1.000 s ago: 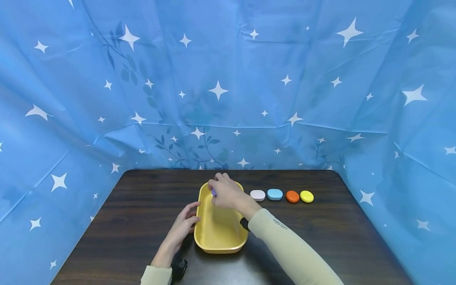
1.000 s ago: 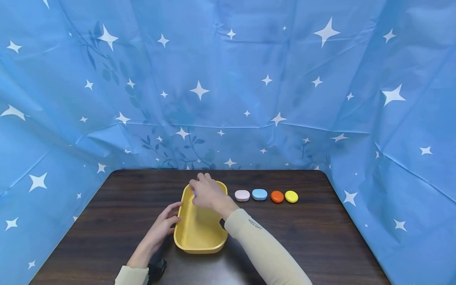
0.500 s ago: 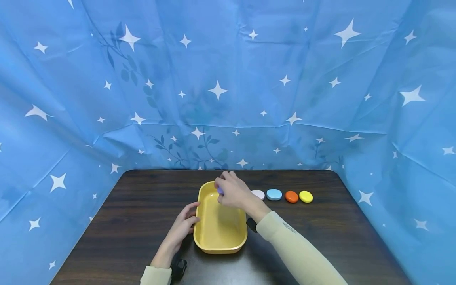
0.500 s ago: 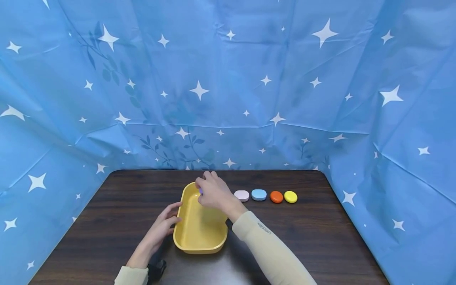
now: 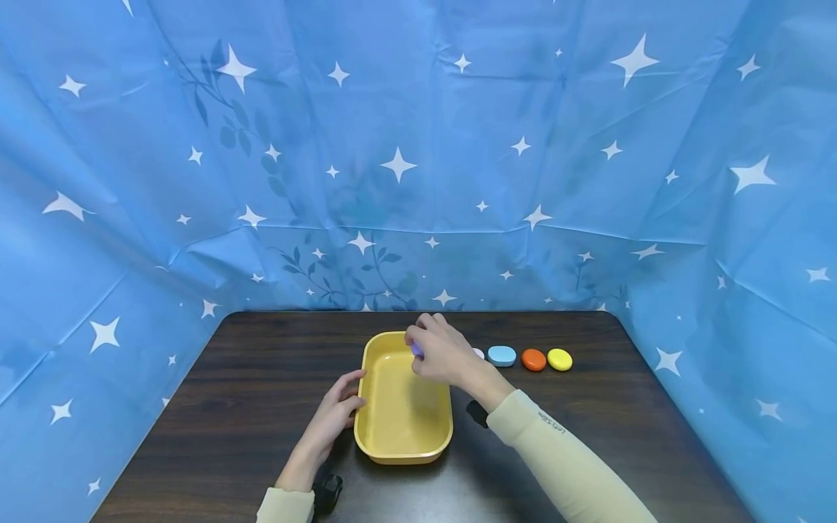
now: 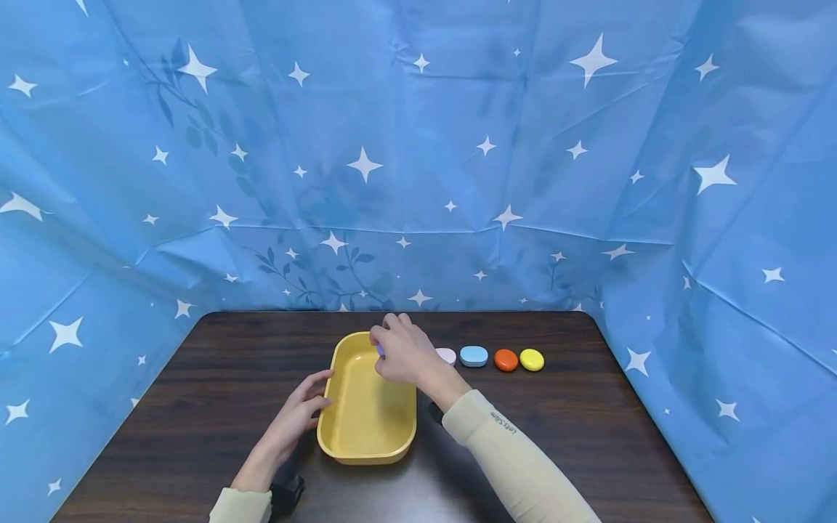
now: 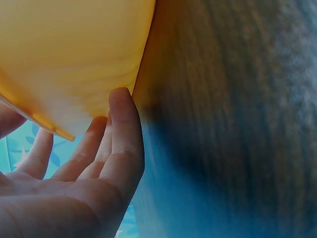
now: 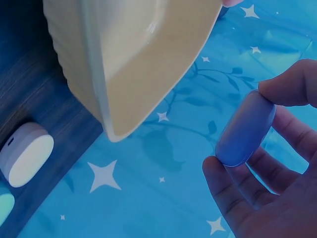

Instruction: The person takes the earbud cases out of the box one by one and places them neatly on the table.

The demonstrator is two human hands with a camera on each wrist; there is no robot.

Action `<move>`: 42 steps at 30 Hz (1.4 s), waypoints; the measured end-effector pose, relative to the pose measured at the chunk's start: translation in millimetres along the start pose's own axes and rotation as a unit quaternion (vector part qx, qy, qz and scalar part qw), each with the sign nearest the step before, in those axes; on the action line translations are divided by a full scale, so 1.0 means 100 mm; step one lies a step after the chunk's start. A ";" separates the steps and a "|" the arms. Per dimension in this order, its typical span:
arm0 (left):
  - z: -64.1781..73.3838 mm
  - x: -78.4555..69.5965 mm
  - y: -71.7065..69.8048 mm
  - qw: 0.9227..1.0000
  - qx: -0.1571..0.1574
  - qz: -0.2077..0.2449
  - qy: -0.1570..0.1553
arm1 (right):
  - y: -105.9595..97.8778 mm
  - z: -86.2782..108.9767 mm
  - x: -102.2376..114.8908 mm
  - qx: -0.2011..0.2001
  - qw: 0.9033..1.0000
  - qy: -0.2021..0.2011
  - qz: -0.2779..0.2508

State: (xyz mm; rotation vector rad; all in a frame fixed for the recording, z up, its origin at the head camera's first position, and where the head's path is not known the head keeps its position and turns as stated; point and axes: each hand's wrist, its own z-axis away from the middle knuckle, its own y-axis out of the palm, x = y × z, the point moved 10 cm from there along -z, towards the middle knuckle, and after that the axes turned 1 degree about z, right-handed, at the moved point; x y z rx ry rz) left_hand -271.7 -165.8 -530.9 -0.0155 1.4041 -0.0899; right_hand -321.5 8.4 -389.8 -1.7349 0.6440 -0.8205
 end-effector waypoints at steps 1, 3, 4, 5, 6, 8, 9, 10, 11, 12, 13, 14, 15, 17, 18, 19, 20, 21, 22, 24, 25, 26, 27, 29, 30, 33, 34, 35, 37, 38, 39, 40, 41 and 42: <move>0.00 0.00 0.00 1.000 -0.001 -0.001 0.000 | -0.01 0.01 0.00 0.000 1.000 0.000 0.002; 0.00 0.01 -0.01 1.000 -0.003 -0.001 0.000 | -0.03 0.03 -0.01 0.001 1.000 0.000 0.005; 0.00 0.01 -0.01 1.000 -0.004 -0.001 0.000 | -0.04 0.04 -0.02 0.002 1.000 0.000 0.005; 0.00 0.01 -0.01 1.000 -0.004 0.000 0.000 | -0.05 0.05 -0.02 0.003 1.000 0.000 0.006; 0.00 0.01 -0.01 1.000 -0.005 0.000 -0.001 | -0.05 0.05 -0.04 0.003 1.000 0.000 0.009; 0.00 0.01 -0.01 1.000 -0.006 0.003 -0.003 | -0.06 0.07 -0.06 0.003 1.000 0.002 0.011; 0.00 0.02 0.00 1.000 -0.006 0.004 -0.003 | -0.06 0.08 -0.08 0.004 1.000 0.003 0.011; 0.00 0.02 0.00 1.000 -0.006 0.005 -0.004 | -0.05 0.08 -0.10 0.005 1.000 0.004 0.012; 0.00 0.02 0.00 1.000 -0.006 0.005 -0.003 | -0.04 0.09 -0.12 0.006 1.000 0.006 0.013; 0.00 0.02 0.00 1.000 -0.006 0.006 -0.003 | -0.03 0.10 -0.14 0.007 1.000 0.007 0.013; 0.00 0.01 0.00 1.000 -0.005 0.006 -0.002 | -0.02 0.10 -0.16 0.008 1.000 0.009 0.013; -0.01 0.02 0.00 1.000 -0.006 0.006 -0.002 | -0.02 0.11 -0.18 0.008 1.000 0.010 0.013; -0.01 0.02 0.00 1.000 -0.005 0.005 -0.001 | -0.01 0.12 -0.20 0.008 1.000 0.012 0.013; -0.01 0.03 0.00 1.000 -0.002 0.002 0.000 | 0.01 0.14 -0.25 0.010 1.000 0.015 0.015; -0.01 0.02 0.00 1.000 -0.001 0.000 0.000 | 0.02 0.14 -0.28 0.010 1.000 0.016 0.016; -0.01 0.02 0.00 1.000 -0.001 -0.002 0.001 | 0.03 0.15 -0.30 0.011 1.000 0.018 0.016; -0.01 0.02 0.00 1.000 0.000 -0.005 0.001 | 0.04 0.16 -0.33 0.011 1.000 0.019 0.018; -0.01 0.02 0.00 1.000 0.001 -0.006 0.001 | 0.05 0.16 -0.35 0.012 1.000 0.021 0.020; -0.01 0.02 0.00 1.000 0.000 -0.006 0.001 | 0.06 0.17 -0.38 0.013 0.999 0.022 0.022; -0.01 0.01 0.00 1.000 -0.002 -0.007 -0.002 | 0.06 0.19 -0.43 0.010 0.999 0.025 0.023; -0.01 0.02 0.00 1.000 -0.002 -0.008 -0.004 | 0.06 0.20 -0.45 0.008 0.999 0.027 0.023; -0.01 0.02 0.00 1.000 -0.001 -0.010 -0.003 | 0.06 0.21 -0.48 0.006 0.999 0.029 0.023; -0.01 0.02 0.00 1.000 -0.001 -0.009 -0.002 | 0.06 0.21 -0.51 0.003 0.999 0.030 0.023; -0.02 0.03 0.00 1.000 -0.003 -0.009 -0.005 | 0.05 0.24 -0.57 0.000 0.999 0.033 0.022; -0.02 0.03 0.00 1.000 -0.003 -0.008 -0.006 | 0.05 0.25 -0.59 -0.001 0.999 0.034 0.024; -0.03 0.04 0.00 1.000 -0.005 -0.005 -0.007 | 0.06 0.27 -0.68 -0.001 0.999 0.036 0.029; -0.04 0.04 0.00 1.000 -0.005 -0.005 -0.007 | 0.06 0.28 -0.71 0.001 0.999 0.038 0.031; -0.04 0.04 0.00 1.000 -0.005 -0.005 -0.006 | 0.07 0.29 -0.74 0.002 0.999 0.040 0.034; -0.04 0.03 0.01 1.000 -0.003 -0.005 -0.005 | 0.07 0.30 -0.80 0.003 0.998 0.047 0.036; -0.04 0.03 0.01 1.000 -0.002 -0.004 -0.004 | 0.08 0.31 -0.84 0.004 0.998 0.053 0.037; -0.04 0.03 0.01 1.000 -0.001 -0.004 -0.004 | 0.08 0.32 -0.87 0.005 0.998 0.060 0.036; -0.04 0.03 0.02 1.000 0.000 -0.004 -0.003 | 0.08 0.32 -0.91 0.006 0.997 0.067 0.035; -0.04 0.03 0.02 1.000 0.000 -0.004 -0.004 | 0.09 0.33 -0.94 0.006 0.997 0.074 0.033; -0.04 0.03 0.02 1.000 0.000 -0.005 -0.004 | 0.10 0.33 -0.98 0.007 0.996 0.080 0.031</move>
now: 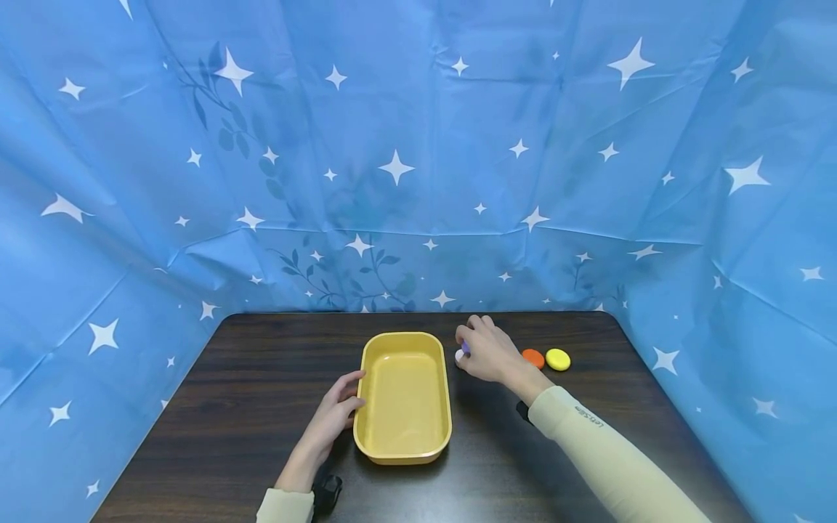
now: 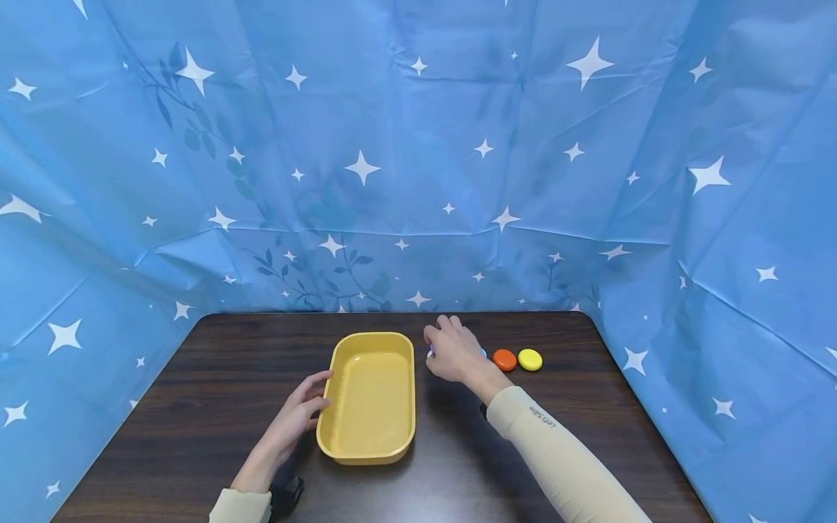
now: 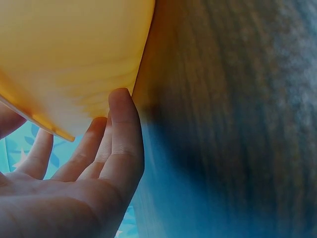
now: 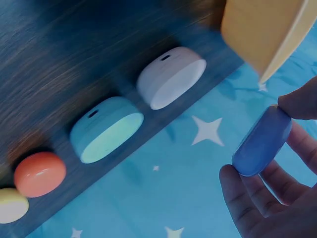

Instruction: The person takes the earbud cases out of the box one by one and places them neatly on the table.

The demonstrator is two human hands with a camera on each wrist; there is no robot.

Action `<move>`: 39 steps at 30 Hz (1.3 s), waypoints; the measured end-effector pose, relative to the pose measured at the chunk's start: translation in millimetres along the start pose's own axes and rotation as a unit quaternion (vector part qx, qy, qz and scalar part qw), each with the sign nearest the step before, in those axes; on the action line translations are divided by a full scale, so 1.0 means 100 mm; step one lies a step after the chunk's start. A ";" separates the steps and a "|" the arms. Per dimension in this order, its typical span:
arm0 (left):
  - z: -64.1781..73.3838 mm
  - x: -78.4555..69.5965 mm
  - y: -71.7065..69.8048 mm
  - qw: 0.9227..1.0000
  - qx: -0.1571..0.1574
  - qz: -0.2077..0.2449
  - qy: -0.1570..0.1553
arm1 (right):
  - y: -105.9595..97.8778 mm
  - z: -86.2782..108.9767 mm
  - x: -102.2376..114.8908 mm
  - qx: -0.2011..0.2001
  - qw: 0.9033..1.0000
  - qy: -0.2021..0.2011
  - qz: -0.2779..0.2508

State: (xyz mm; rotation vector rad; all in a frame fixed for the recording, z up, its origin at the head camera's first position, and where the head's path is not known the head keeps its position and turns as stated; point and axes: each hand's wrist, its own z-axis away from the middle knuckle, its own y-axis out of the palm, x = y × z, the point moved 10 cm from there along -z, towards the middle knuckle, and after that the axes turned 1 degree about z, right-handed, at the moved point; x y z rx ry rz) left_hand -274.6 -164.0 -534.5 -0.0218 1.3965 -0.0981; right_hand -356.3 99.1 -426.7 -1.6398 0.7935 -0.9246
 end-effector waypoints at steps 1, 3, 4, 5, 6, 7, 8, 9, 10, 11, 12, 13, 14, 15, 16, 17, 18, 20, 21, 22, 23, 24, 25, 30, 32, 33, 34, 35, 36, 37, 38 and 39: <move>0.00 0.00 0.00 1.000 0.000 0.000 0.000 | 0.01 0.00 -0.03 0.002 1.000 0.006 0.000; 0.01 0.00 0.00 1.000 0.000 -0.001 -0.002 | 0.03 0.00 -0.10 0.005 1.000 0.016 0.000; 0.01 0.00 0.00 1.000 0.001 -0.001 -0.003 | 0.04 0.00 -0.13 0.006 1.000 0.020 0.004; 0.01 0.00 0.00 1.000 0.001 -0.002 -0.003 | 0.04 0.01 -0.16 0.007 1.000 0.023 0.006; 0.02 0.00 0.01 1.000 0.002 -0.002 -0.004 | 0.05 0.01 -0.19 0.007 1.000 0.026 0.011; 0.02 0.00 0.01 1.000 0.002 -0.002 -0.004 | 0.05 0.02 -0.22 0.006 0.999 0.027 0.015; 0.02 0.01 0.01 1.000 0.003 -0.002 -0.004 | 0.04 0.02 -0.24 0.004 0.999 0.028 0.017; 0.02 0.01 0.01 1.000 0.003 -0.002 -0.005 | 0.04 0.02 -0.27 0.003 0.999 0.030 0.019; 0.02 0.01 0.01 1.000 0.003 -0.003 -0.005 | 0.04 0.03 -0.29 0.002 0.999 0.030 0.022; 0.02 0.01 0.01 1.000 0.004 -0.003 -0.005 | 0.04 0.03 -0.32 0.001 0.999 0.030 0.023; 0.02 0.01 0.01 1.000 0.004 -0.003 -0.005 | 0.04 0.04 -0.34 0.001 0.999 0.030 0.024; 0.02 0.01 0.01 1.000 0.004 -0.004 -0.005 | 0.04 0.04 -0.36 0.001 0.999 0.031 0.026; 0.02 0.00 0.01 1.000 0.004 -0.004 -0.004 | 0.03 0.05 -0.38 0.000 0.999 0.031 0.027; 0.03 0.00 0.01 1.000 0.004 -0.005 -0.005 | 0.04 0.05 -0.41 0.000 0.999 0.033 0.030; 0.03 0.00 0.01 1.000 0.003 -0.005 -0.005 | 0.04 0.06 -0.43 -0.001 0.999 0.033 0.032; 0.03 0.00 0.01 1.000 0.003 -0.005 -0.005 | 0.03 0.06 -0.46 -0.002 0.999 0.034 0.033; 0.03 -0.01 0.01 1.000 0.003 -0.006 -0.005 | 0.03 0.07 -0.49 -0.004 0.999 0.036 0.035; 0.02 -0.01 0.01 1.000 0.002 -0.006 -0.006 | 0.03 0.08 -0.55 -0.008 0.999 0.039 0.034; 0.02 -0.01 0.01 1.000 0.002 -0.006 -0.006 | 0.03 0.09 -0.58 -0.008 0.999 0.041 0.032; 0.02 -0.01 0.01 1.000 0.002 -0.006 -0.006 | 0.03 0.09 -0.61 -0.008 0.999 0.043 0.030; 0.02 -0.01 0.01 1.000 0.002 -0.006 -0.005 | 0.04 0.10 -0.64 -0.007 0.999 0.045 0.029; 0.02 -0.01 0.01 1.000 0.002 -0.006 -0.005 | 0.04 0.10 -0.67 -0.007 0.998 0.047 0.027; 0.02 -0.02 0.01 1.000 0.002 -0.006 -0.005 | 0.04 0.11 -0.69 -0.006 0.998 0.050 0.025; 0.03 -0.02 0.01 1.000 0.005 -0.003 -0.003 | 0.04 0.13 -0.83 -0.004 0.998 0.063 0.017; 0.03 -0.03 0.01 1.000 0.004 -0.003 -0.003 | 0.04 0.13 -0.87 -0.004 0.998 0.067 0.016; 0.03 -0.03 0.01 1.000 0.004 -0.002 -0.002 | 0.04 0.14 -0.90 -0.005 0.997 0.068 0.017; 0.03 -0.03 0.01 1.000 0.004 -0.002 -0.002 | 0.04 0.14 -0.93 -0.005 0.997 0.070 0.017; 0.03 -0.03 0.01 1.000 0.003 -0.002 -0.002 | 0.04 0.15 -0.95 -0.005 0.997 0.073 0.019; 0.03 -0.03 0.01 1.000 0.003 -0.003 -0.002 | 0.04 0.15 -0.98 -0.006 0.997 0.074 0.021; 0.03 -0.03 0.01 1.000 0.002 -0.003 -0.002 | 0.05 0.15 -1.00 -0.007 0.997 0.076 0.022; 0.03 -0.02 0.01 1.000 0.002 -0.004 -0.002 | 0.05 0.16 -1.03 -0.007 0.997 0.078 0.024; 0.03 -0.02 0.01 1.000 0.002 -0.006 -0.002 | 0.05 0.16 -1.05 -0.007 0.997 0.080 0.024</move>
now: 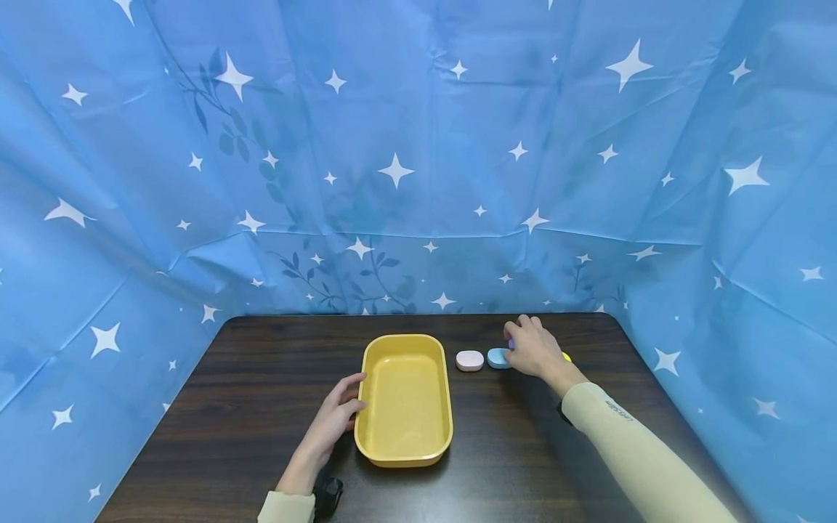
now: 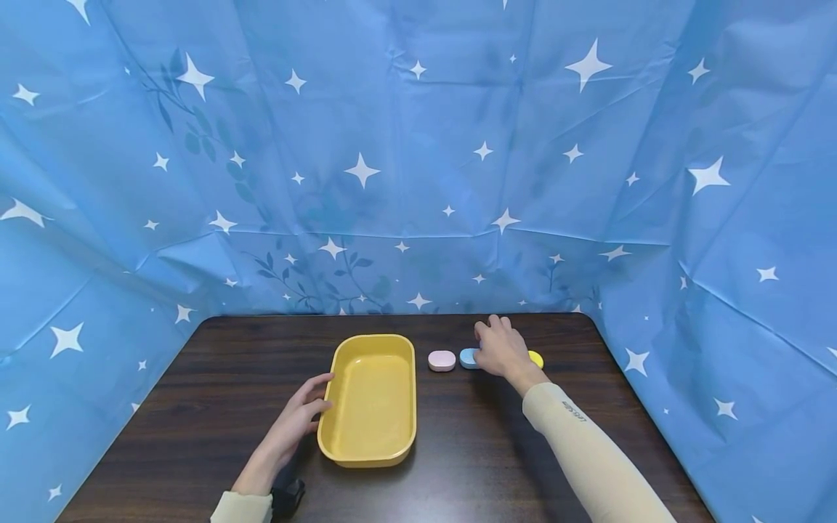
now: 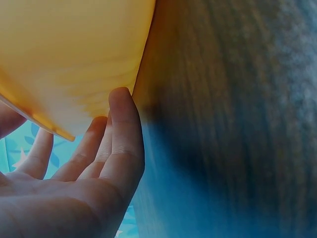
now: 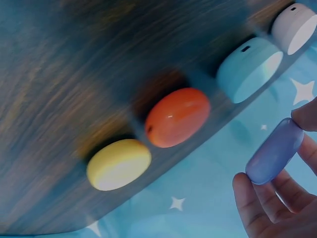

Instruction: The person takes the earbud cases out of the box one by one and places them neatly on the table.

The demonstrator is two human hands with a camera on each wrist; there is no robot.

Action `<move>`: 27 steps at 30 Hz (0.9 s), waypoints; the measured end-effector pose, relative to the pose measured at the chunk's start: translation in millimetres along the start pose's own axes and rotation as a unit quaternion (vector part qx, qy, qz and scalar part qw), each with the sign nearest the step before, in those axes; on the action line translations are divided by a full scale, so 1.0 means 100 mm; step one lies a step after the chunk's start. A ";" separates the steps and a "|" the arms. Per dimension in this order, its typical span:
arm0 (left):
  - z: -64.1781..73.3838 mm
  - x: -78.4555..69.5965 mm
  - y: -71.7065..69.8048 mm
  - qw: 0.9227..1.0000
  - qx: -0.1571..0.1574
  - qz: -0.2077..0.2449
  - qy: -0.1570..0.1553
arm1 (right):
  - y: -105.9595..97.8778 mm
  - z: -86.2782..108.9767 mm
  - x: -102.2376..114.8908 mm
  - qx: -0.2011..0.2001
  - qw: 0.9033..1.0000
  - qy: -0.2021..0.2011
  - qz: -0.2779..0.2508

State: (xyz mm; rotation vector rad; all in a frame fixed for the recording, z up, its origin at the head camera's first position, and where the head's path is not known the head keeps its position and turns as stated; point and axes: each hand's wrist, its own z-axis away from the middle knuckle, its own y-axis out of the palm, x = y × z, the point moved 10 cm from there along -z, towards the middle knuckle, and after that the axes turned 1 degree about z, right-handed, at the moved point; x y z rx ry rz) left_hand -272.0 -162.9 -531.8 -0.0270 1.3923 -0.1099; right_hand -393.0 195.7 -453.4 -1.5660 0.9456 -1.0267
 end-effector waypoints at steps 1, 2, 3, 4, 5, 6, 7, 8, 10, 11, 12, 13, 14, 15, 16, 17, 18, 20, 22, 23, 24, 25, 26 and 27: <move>0.00 0.00 0.00 1.000 0.000 -0.001 0.000 | 0.01 0.00 -0.03 0.001 1.000 0.002 0.001; 0.00 0.01 0.00 1.000 -0.001 -0.002 -0.001 | 0.01 0.00 -0.05 0.002 1.000 0.003 0.001; 0.00 0.01 0.00 1.000 -0.001 -0.003 0.000 | 0.02 0.00 -0.08 0.002 1.000 0.003 0.002; -0.01 0.01 0.00 1.000 -0.001 -0.002 0.000 | 0.02 0.01 -0.11 0.002 1.000 0.005 0.001; -0.01 0.00 0.00 1.000 0.000 -0.001 0.000 | 0.02 0.01 -0.14 0.001 1.000 0.007 0.001; -0.02 0.00 0.00 1.000 -0.001 0.000 0.000 | 0.03 0.01 -0.17 0.000 1.000 0.010 0.001; -0.02 0.00 0.00 1.000 -0.001 0.001 0.001 | 0.03 0.02 -0.20 0.000 1.000 0.012 0.002; -0.03 0.00 0.00 1.000 0.000 0.002 0.001 | 0.03 0.02 -0.22 0.000 1.000 0.015 0.002; -0.03 -0.01 -0.01 1.000 0.000 0.002 0.001 | 0.04 0.03 -0.27 0.000 1.000 0.019 0.001; -0.03 -0.01 0.00 1.000 0.000 0.001 0.002 | 0.05 0.04 -0.30 0.001 1.000 0.021 0.002; -0.03 -0.01 -0.01 1.000 0.000 0.000 0.001 | 0.05 0.05 -0.32 0.002 1.000 0.022 0.002; -0.03 0.00 -0.01 1.000 0.000 -0.001 0.002 | 0.06 0.05 -0.33 0.004 1.000 0.023 0.000; -0.02 0.00 -0.01 1.000 0.000 -0.001 0.002 | 0.07 0.06 -0.35 0.006 1.000 0.024 -0.002; -0.02 0.00 0.00 1.000 0.001 -0.001 0.001 | 0.07 0.07 -0.37 0.008 1.000 0.025 -0.003; -0.02 0.00 0.00 1.000 0.001 -0.002 0.001 | 0.08 0.08 -0.39 0.010 1.000 0.027 -0.004; -0.02 0.00 0.00 1.000 0.001 -0.002 0.001 | 0.08 0.09 -0.41 0.011 1.000 0.028 -0.005; -0.01 0.00 0.00 1.000 0.001 -0.002 0.000 | 0.08 0.09 -0.42 0.014 0.999 0.029 -0.006; -0.01 0.01 0.00 1.000 0.001 -0.002 -0.001 | 0.10 0.11 -0.46 0.018 0.999 0.031 -0.007; -0.01 0.01 0.00 1.000 0.000 -0.002 -0.002 | 0.10 0.11 -0.49 0.021 0.999 0.035 -0.008; 0.00 0.01 0.00 1.000 -0.001 -0.001 -0.003 | 0.11 0.12 -0.51 0.021 0.999 0.037 -0.007; 0.00 0.01 0.00 1.000 -0.001 -0.001 -0.003 | 0.11 0.12 -0.53 0.021 0.999 0.040 -0.007; 0.00 0.01 0.00 1.000 -0.001 0.001 -0.003 | 0.11 0.12 -0.54 0.022 0.999 0.042 -0.007; 0.00 0.01 0.00 1.000 0.000 0.002 -0.003 | 0.11 0.13 -0.56 0.022 0.999 0.045 -0.006; -0.01 0.01 0.00 1.000 0.000 0.003 -0.002 | 0.11 0.13 -0.58 0.021 0.999 0.048 -0.005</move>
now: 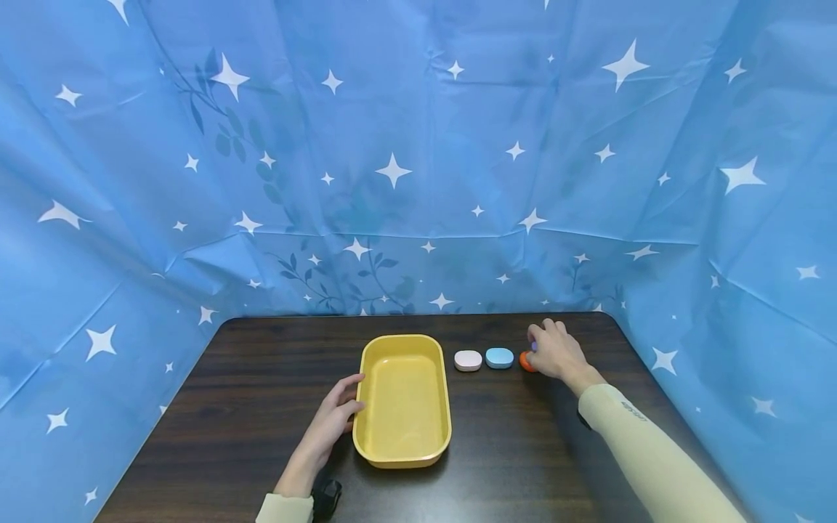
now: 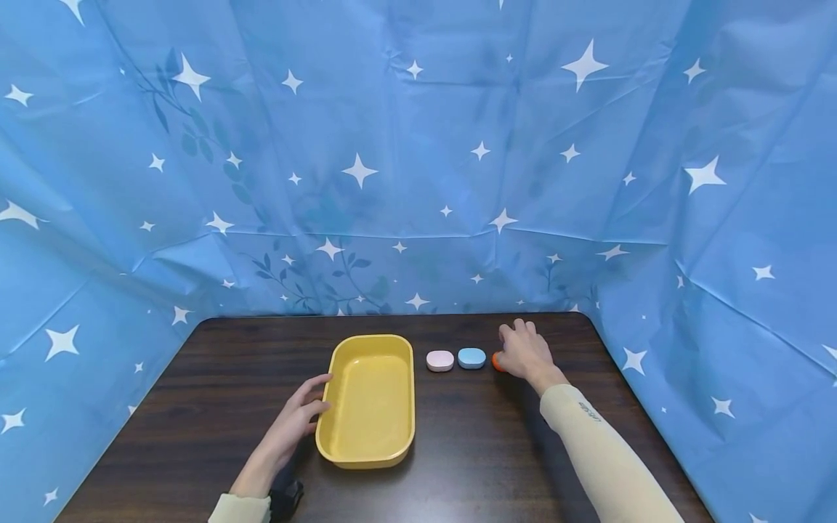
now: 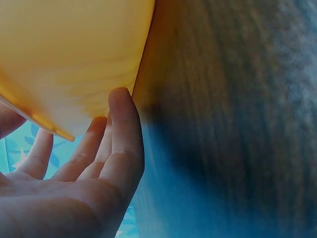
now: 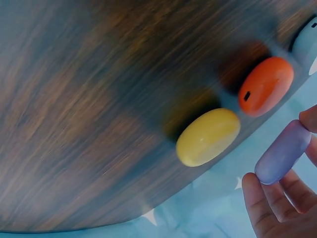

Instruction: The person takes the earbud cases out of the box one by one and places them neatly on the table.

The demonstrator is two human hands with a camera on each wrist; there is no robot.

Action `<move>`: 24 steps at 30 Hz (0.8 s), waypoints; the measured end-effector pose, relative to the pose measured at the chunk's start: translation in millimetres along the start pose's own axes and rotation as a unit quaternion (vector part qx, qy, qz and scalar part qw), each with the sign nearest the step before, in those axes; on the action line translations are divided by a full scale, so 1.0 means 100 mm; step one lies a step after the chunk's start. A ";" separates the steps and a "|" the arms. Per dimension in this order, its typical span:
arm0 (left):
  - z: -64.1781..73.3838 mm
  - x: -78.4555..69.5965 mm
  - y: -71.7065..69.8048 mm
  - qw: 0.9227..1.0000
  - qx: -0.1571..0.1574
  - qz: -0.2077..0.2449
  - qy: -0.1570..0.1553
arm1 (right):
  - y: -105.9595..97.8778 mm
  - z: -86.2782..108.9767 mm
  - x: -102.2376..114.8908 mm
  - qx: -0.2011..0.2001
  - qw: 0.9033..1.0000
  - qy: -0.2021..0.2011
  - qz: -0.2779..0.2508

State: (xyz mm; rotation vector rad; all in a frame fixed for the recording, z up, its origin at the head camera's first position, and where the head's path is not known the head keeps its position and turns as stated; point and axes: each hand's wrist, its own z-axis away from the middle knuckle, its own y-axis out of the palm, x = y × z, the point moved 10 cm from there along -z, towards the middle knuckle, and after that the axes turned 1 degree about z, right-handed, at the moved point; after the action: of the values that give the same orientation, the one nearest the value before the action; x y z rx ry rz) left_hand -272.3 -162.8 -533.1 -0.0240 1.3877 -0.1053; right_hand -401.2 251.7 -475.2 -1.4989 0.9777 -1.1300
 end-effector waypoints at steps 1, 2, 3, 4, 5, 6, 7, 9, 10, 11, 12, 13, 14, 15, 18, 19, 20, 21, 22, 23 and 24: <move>0.00 0.00 0.00 1.000 0.000 0.001 0.001 | 0.00 0.00 -0.02 -0.001 1.000 0.002 0.001; 0.00 0.00 0.00 1.000 0.000 0.002 0.001 | 0.00 0.00 -0.03 -0.001 1.000 0.003 0.002; 0.00 0.00 0.00 1.000 0.000 0.003 0.001 | 0.00 0.01 -0.04 -0.001 1.000 0.004 0.002; 0.00 0.00 0.00 1.000 0.001 0.005 0.001 | -0.01 0.01 -0.06 -0.002 1.000 0.003 0.003; 0.00 0.00 0.00 1.000 0.001 0.005 0.001 | -0.01 0.02 -0.07 -0.003 1.000 0.004 0.004; 0.00 0.00 0.00 1.000 0.001 0.005 0.001 | -0.01 0.02 -0.09 -0.004 1.000 0.004 0.005; 0.00 0.00 0.00 1.000 0.001 0.005 0.001 | -0.02 0.03 -0.10 -0.005 1.000 0.003 0.005; 0.01 0.00 0.00 1.000 0.000 0.004 0.000 | -0.01 0.05 -0.13 -0.006 1.000 0.003 0.006; 0.01 0.00 0.00 1.000 0.000 0.003 0.000 | -0.01 0.05 -0.14 -0.007 1.000 0.004 0.007; 0.01 0.01 0.00 1.000 0.000 0.002 0.000 | -0.01 0.06 -0.16 -0.007 1.000 0.006 0.007; 0.02 0.01 0.00 1.000 0.000 0.001 0.000 | -0.01 0.06 -0.17 -0.008 1.000 0.008 0.007; 0.02 0.01 0.00 1.000 0.000 0.001 0.000 | -0.01 0.07 -0.19 -0.008 1.000 0.009 0.007; 0.02 0.01 0.00 1.000 0.000 0.002 0.000 | -0.01 0.07 -0.21 -0.008 1.000 0.010 0.009; 0.02 0.02 0.00 1.000 0.000 0.003 0.000 | -0.02 0.08 -0.22 -0.008 1.000 0.010 0.008; 0.02 0.02 0.00 1.000 0.001 0.006 0.002 | -0.03 0.09 -0.26 -0.011 1.000 0.012 0.011; 0.02 0.01 0.00 1.000 0.001 0.007 0.003 | -0.03 0.09 -0.28 -0.011 1.000 0.013 0.011; 0.01 0.01 0.00 1.000 0.001 0.007 0.003 | -0.03 0.09 -0.30 -0.010 1.000 0.013 0.011; 0.01 0.01 0.00 1.000 0.001 0.007 0.003 | -0.04 0.10 -0.31 -0.009 1.000 0.014 0.011; 0.01 0.01 0.00 1.000 0.000 0.007 0.003 | -0.04 0.10 -0.33 -0.008 1.000 0.015 0.012; 0.01 0.01 0.00 1.000 0.001 0.007 0.004 | -0.04 0.11 -0.35 -0.007 1.000 0.016 0.012; 0.01 0.00 0.00 1.000 0.001 0.006 0.004 | -0.05 0.11 -0.37 -0.006 1.000 0.019 0.012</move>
State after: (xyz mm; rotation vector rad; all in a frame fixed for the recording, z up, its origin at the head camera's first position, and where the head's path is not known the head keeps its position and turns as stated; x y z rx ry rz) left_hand -271.5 -163.2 -533.2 -0.0134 1.3958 -0.0963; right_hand -399.5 290.6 -478.4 -1.4766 1.0256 -1.1412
